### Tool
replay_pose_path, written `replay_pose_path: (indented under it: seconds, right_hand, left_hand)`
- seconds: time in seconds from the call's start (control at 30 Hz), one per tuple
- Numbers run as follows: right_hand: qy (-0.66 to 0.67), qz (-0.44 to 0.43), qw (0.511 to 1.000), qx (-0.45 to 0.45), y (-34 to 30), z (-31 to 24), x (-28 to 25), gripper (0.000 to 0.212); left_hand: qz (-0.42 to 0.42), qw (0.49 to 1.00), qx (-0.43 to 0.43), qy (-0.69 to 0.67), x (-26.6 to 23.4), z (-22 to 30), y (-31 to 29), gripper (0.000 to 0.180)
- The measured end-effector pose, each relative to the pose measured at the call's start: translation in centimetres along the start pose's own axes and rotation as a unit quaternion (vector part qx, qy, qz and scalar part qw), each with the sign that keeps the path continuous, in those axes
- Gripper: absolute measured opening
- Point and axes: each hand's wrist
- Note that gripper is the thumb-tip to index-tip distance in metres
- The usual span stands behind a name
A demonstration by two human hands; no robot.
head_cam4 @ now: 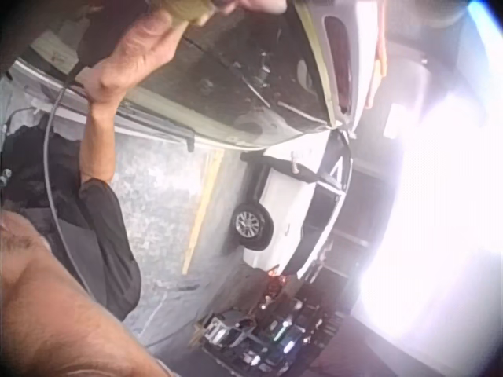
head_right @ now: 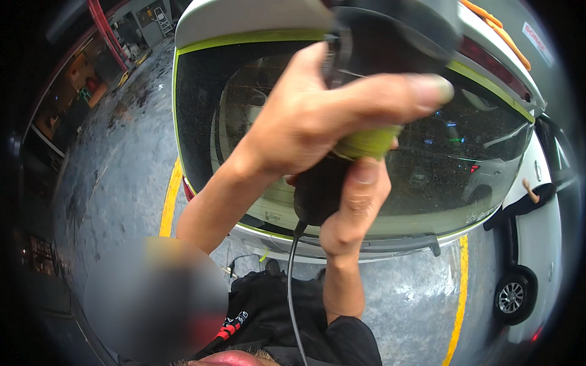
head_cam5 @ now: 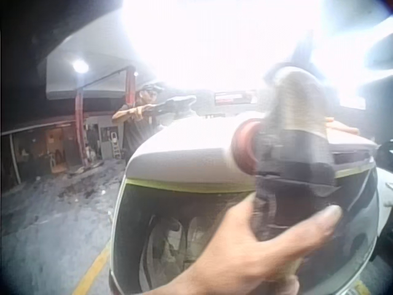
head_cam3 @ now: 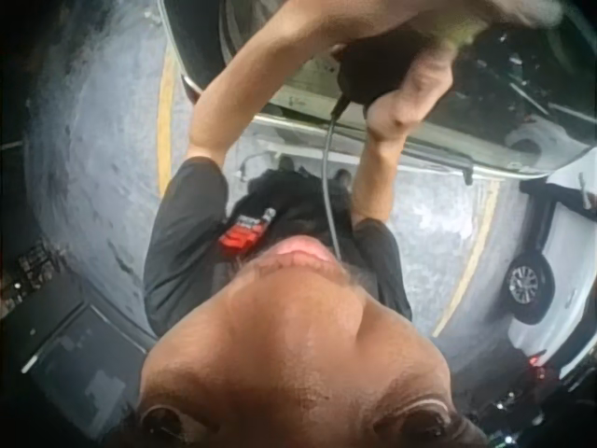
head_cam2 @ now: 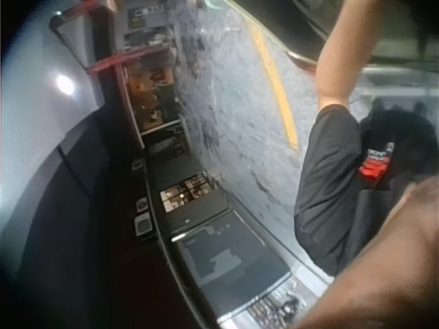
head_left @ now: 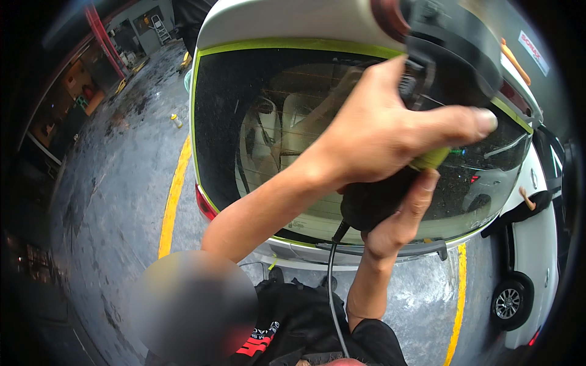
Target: The person uses a rotary polisher with a red pad to buff the rear hatch of a white car. They move the tool in circular motions across the surface, focusing on the area around the taillights and the upper edge of the hatch.
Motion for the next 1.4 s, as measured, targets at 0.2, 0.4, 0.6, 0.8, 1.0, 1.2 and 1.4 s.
replay_pose_path:
  seconds: [0.2,0.4,0.6,0.8,1.0,1.2,1.4]
  right_hand:
    - [0.04,-0.056,0.998,-0.002,-0.1,0.5,1.7,0.059]
    - [-0.068,-0.151,0.985,-0.05,2.8,3.2,7.1,0.06]
    - [-0.054,-0.202,0.977,0.033,4.4,2.3,7.2,0.061]
    - [0.006,-0.131,0.991,-0.013,2.7,-0.1,1.2,0.053]
    - [0.097,-0.032,0.994,0.041,0.7,-5.7,-7.1,0.069]
    - [0.104,-0.023,0.992,0.071,2.6,-11.1,-7.5,0.072]
    - [0.014,-0.127,0.984,0.121,4.2,-10.1,-1.0,0.068]
  left_hand:
    - [-0.019,0.999,-0.01,0.041,-2.0,1.6,-1.6,0.043]
    - [0.101,0.992,0.07,-0.024,-8.6,3.3,-6.6,0.057]
    - [0.204,0.974,0.081,-0.054,-9.4,4.0,-7.0,0.057]
    - [0.115,0.993,0.032,0.025,-2.2,2.0,-2.5,0.053]
    - [-0.013,0.994,-0.023,0.105,7.1,-1.1,5.3,0.054]
    - [-0.033,0.996,-0.016,0.082,8.3,-0.5,8.2,0.064]
    - [0.08,0.997,-0.01,0.015,2.3,4.3,4.0,0.057]
Point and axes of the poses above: each hand's wrist, its own y-axis towards the middle knuckle, its own x-axis out of the palm, z = x × y, and after that the axes turned 9 degrees about -z, right-handed
